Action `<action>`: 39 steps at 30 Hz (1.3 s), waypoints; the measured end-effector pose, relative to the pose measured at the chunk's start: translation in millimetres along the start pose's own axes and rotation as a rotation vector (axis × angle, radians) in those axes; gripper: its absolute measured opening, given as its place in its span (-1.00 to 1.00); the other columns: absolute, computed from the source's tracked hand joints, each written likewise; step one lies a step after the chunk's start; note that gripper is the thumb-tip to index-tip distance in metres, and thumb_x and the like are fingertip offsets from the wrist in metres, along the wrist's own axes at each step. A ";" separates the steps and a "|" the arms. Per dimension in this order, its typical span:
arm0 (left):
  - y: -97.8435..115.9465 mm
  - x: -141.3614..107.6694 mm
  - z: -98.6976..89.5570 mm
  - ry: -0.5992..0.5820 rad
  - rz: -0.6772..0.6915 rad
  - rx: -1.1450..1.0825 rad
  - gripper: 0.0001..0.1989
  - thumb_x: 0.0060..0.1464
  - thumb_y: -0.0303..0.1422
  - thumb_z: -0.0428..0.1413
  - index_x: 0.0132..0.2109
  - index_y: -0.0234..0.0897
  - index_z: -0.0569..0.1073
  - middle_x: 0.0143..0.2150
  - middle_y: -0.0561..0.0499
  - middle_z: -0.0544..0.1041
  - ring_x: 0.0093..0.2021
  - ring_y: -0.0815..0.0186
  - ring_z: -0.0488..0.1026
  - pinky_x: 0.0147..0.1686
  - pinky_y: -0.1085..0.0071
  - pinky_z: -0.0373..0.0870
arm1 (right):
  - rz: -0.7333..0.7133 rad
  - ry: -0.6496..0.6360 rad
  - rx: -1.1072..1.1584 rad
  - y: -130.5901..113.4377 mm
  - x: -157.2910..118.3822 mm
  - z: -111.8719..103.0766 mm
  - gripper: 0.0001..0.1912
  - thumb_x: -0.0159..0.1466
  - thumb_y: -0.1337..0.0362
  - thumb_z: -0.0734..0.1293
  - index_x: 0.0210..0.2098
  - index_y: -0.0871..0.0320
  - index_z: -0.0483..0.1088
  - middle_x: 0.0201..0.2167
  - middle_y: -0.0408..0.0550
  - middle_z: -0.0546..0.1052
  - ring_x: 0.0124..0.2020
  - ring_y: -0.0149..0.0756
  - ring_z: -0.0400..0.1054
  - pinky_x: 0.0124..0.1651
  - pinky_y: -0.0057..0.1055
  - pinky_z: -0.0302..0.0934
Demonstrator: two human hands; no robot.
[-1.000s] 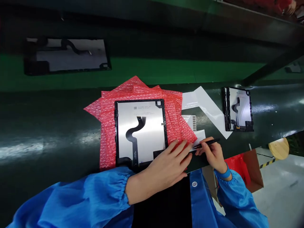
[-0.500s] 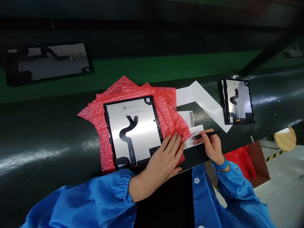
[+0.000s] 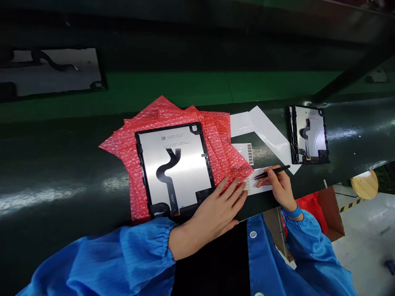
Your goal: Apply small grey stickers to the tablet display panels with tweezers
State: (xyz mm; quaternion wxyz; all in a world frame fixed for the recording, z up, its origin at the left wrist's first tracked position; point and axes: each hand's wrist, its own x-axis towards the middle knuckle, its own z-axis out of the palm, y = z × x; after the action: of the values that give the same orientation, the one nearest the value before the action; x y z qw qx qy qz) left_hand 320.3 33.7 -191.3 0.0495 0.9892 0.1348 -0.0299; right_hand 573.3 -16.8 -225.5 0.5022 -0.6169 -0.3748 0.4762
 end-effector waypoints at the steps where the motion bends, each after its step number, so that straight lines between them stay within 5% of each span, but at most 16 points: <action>1: 0.7 0.5 1.6 -0.004 -0.016 -0.011 -0.18 0.25 0.09 0.17 0.45 -0.39 0.34 0.53 -0.35 0.20 0.51 -0.18 0.18 0.44 -0.09 0.09 | -0.011 0.011 -0.023 -0.6 0.9 1.4 -0.66 0.47 -0.08 0.36 -0.11 0.07 0.41 -0.47 -0.11 0.66 -0.43 -0.15 0.66 -0.33 -0.24 0.60; 9: 2.9 6.1 4.0 -0.057 -0.085 -0.057 -0.06 0.08 0.13 0.32 0.42 -0.37 0.36 0.49 -0.57 0.20 0.49 -0.32 0.18 0.41 -0.12 0.11 | -0.156 -0.048 -0.269 -2.4 13.9 14.5 -0.69 0.51 -0.04 0.30 -0.10 0.08 0.39 -0.46 -0.10 0.65 -0.47 -0.21 0.61 -0.40 -0.32 0.54; 39: 1.8 13.2 -0.7 -0.067 -0.115 -0.126 -0.04 0.00 0.12 0.37 0.40 -0.36 0.40 0.50 -0.57 0.18 0.49 -0.32 0.18 0.41 -0.13 0.09 | -0.077 -0.034 -0.271 -14.5 20.0 17.3 -0.61 0.48 -0.12 0.32 -0.13 0.10 0.37 -0.46 -0.10 0.62 -0.57 -0.27 0.54 -0.52 -0.38 0.51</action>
State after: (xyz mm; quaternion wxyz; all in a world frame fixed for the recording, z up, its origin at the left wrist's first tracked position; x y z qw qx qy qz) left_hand 333.5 35.6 -191.4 0.1143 0.9732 0.1914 -0.0572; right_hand 562.1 9.7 -216.2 0.4260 -0.6560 -0.4676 0.4118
